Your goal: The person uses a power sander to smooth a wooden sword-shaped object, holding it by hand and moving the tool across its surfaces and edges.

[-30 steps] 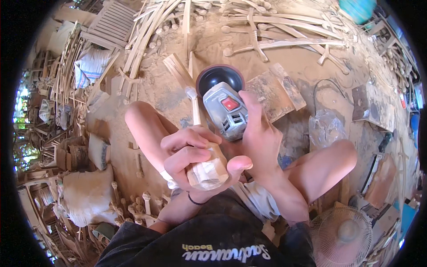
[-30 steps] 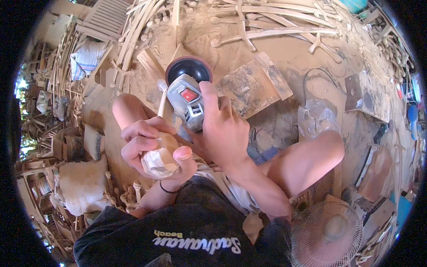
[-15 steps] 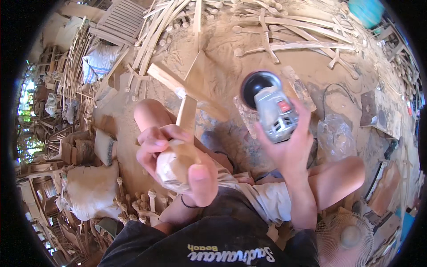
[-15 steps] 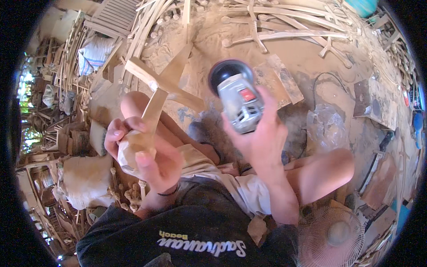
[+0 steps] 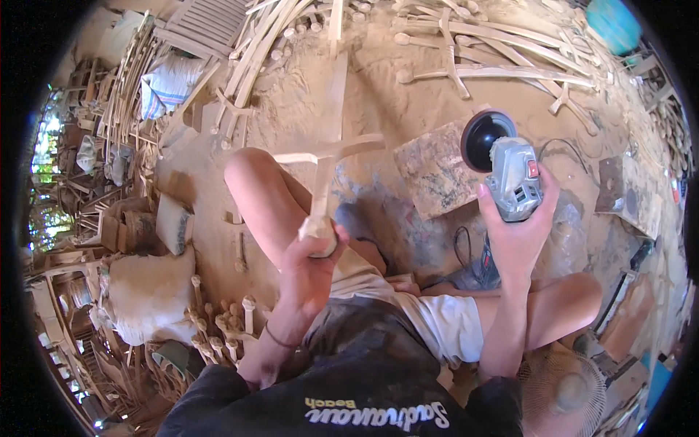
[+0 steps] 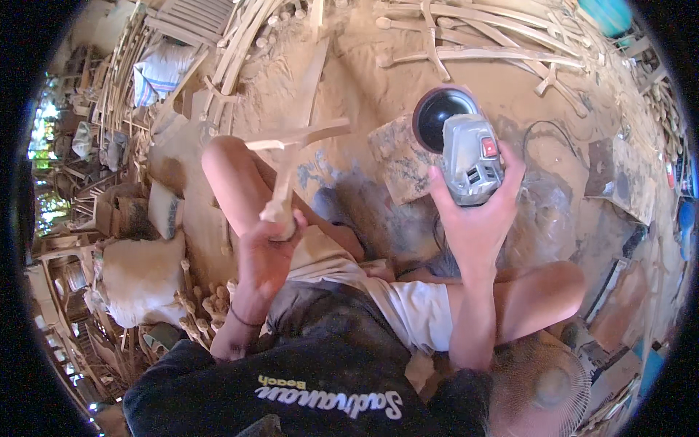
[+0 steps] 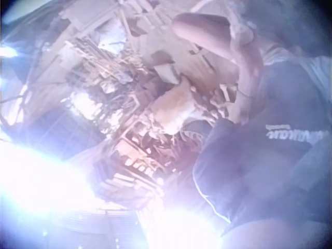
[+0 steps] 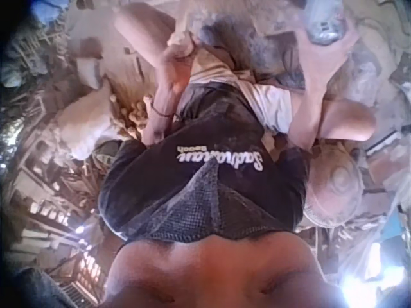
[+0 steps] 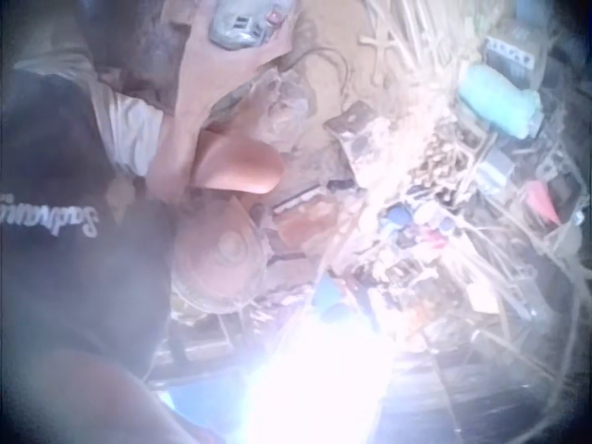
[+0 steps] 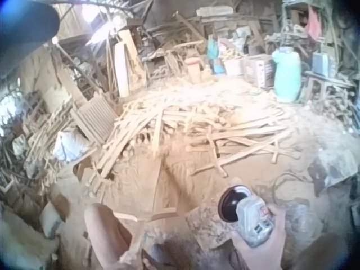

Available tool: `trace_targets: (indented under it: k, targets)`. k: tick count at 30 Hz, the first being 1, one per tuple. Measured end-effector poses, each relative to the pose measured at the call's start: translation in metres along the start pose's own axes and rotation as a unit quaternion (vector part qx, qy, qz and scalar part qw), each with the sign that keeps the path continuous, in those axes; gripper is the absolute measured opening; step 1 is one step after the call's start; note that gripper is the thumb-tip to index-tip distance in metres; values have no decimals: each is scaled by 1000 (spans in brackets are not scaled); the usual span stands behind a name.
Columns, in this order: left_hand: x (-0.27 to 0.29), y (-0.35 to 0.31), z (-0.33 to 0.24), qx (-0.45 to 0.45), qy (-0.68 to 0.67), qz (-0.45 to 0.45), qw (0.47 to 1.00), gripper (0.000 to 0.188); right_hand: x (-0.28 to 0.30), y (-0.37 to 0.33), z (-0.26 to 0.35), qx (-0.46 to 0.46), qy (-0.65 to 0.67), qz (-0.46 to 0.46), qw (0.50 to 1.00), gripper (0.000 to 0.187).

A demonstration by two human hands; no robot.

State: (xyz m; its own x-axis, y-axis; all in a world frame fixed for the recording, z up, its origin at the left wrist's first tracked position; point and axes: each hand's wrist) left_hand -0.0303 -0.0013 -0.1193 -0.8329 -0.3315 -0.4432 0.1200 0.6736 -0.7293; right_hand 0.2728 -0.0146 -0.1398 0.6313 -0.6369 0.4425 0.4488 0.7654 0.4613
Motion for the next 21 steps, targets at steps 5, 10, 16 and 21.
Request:
trace_targets:
  k: [5, 10, 16, 21]
  targets:
    - [53, 45, 57, 113, 215, -62, 968, 30, -1, -3, -18, 14, -27, -10, 999, 76]
    - [48, 60, 80, 77, 387, -48, 917, 37, 3, -1, -27, -39, -6, -35, 999, 77]
    - [42, 76, 79, 93, 378, 77, 918, 45, 9, 6, -23, -72, 18, -71, 995, 77]
    - [-6, 90, 81, 104, 509, 206, 829, 58, 29, 13, -51, -49, 21, -122, 991, 77]
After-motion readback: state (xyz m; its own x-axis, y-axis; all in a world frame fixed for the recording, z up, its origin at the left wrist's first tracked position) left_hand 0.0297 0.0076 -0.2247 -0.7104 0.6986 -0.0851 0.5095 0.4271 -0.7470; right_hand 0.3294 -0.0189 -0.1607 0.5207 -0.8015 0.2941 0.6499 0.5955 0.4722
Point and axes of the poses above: each hand's wrist, its own y-axis towards the middle knuckle, its own x-axis out of the back of the hand, z = x × y, and after that the axes turned 13 degrees about x, right-handed
